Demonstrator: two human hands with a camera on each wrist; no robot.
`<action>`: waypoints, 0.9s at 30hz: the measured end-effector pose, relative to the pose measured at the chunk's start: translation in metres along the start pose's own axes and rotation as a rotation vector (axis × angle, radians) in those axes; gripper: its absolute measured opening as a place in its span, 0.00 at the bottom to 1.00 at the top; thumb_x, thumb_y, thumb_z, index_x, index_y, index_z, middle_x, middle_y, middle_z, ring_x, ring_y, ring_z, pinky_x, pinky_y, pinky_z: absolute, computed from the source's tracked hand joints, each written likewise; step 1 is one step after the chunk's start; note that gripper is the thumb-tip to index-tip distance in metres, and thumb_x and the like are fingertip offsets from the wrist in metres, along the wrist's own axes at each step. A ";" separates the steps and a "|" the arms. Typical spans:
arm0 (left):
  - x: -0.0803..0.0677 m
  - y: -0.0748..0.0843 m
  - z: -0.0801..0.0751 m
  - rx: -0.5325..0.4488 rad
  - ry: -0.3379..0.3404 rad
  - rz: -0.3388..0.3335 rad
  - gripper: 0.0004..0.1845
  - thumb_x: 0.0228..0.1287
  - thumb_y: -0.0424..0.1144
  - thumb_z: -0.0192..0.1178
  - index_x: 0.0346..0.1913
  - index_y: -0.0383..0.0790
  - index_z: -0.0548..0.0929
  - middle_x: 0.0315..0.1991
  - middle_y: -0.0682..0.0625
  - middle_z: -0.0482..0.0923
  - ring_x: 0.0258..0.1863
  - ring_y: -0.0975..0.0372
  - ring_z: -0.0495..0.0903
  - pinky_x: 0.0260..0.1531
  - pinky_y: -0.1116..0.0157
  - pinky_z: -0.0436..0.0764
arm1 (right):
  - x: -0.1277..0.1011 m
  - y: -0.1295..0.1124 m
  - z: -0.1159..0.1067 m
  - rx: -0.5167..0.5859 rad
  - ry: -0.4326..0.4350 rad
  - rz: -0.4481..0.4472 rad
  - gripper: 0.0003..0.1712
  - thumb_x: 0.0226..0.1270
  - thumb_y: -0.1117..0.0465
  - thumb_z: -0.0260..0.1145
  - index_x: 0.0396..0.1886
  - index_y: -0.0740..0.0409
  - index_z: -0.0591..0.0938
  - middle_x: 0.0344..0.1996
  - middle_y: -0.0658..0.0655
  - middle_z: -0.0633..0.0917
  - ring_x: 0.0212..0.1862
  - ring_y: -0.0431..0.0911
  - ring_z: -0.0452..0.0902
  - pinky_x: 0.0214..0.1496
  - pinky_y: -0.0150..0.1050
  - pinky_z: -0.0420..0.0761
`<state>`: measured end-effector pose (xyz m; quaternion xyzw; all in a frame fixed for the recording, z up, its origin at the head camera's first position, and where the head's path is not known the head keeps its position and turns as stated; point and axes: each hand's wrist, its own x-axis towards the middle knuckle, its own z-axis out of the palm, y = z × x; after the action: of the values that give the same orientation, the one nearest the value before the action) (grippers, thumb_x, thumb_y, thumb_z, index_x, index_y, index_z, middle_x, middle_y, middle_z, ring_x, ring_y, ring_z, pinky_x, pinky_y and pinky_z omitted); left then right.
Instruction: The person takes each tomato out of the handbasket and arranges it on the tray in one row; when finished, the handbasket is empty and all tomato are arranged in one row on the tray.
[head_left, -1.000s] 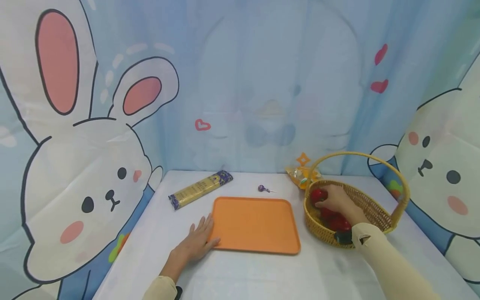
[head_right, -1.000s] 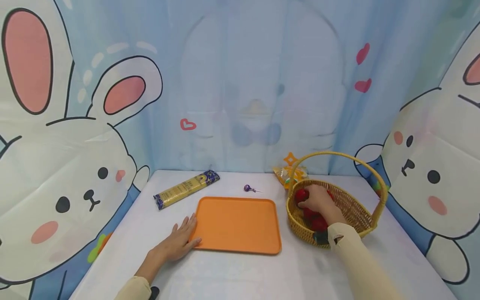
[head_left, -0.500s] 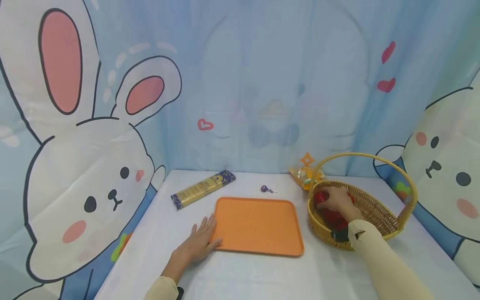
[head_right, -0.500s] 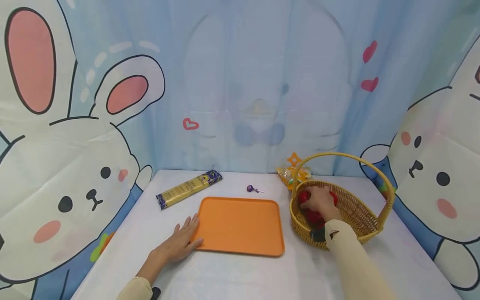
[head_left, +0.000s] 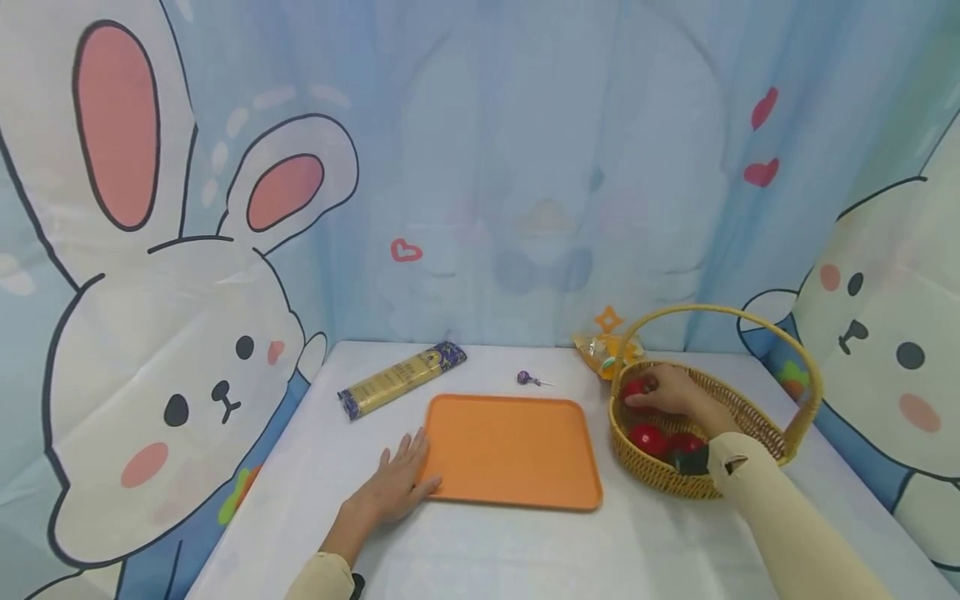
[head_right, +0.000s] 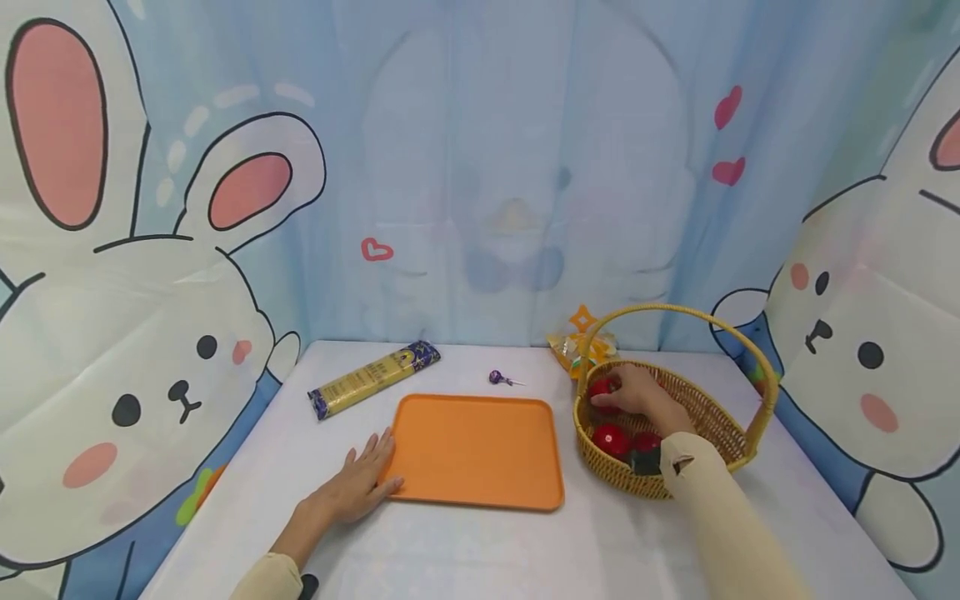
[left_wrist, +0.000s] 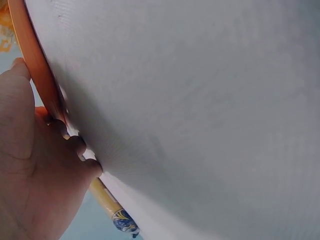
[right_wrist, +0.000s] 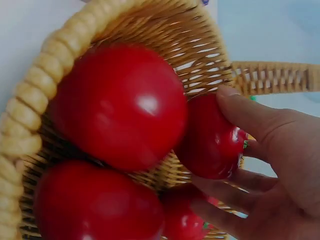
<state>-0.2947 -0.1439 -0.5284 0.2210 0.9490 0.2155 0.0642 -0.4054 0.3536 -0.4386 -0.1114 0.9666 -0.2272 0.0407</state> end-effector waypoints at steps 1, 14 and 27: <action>0.000 0.000 0.000 -0.002 0.001 0.001 0.42 0.80 0.57 0.44 0.81 0.33 0.47 0.82 0.40 0.39 0.80 0.43 0.40 0.75 0.38 0.41 | 0.000 -0.002 -0.001 -0.002 0.006 -0.022 0.26 0.62 0.50 0.76 0.50 0.67 0.84 0.43 0.65 0.86 0.43 0.56 0.79 0.49 0.57 0.82; 0.002 -0.003 -0.001 -0.043 -0.015 0.005 0.43 0.79 0.59 0.45 0.81 0.33 0.45 0.82 0.40 0.38 0.80 0.43 0.39 0.75 0.38 0.39 | -0.017 -0.024 -0.003 0.027 0.183 0.000 0.44 0.57 0.46 0.79 0.60 0.76 0.76 0.47 0.71 0.83 0.46 0.59 0.81 0.45 0.53 0.85; 0.003 -0.005 0.001 -0.068 -0.026 0.000 0.45 0.77 0.61 0.47 0.81 0.33 0.46 0.82 0.41 0.39 0.80 0.44 0.39 0.75 0.37 0.38 | -0.050 -0.065 0.010 0.044 0.342 -0.102 0.41 0.54 0.45 0.80 0.59 0.69 0.80 0.49 0.72 0.83 0.45 0.61 0.81 0.38 0.51 0.88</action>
<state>-0.2986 -0.1464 -0.5317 0.2216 0.9402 0.2448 0.0838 -0.3424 0.3043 -0.4168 -0.1190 0.9473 -0.2658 -0.1332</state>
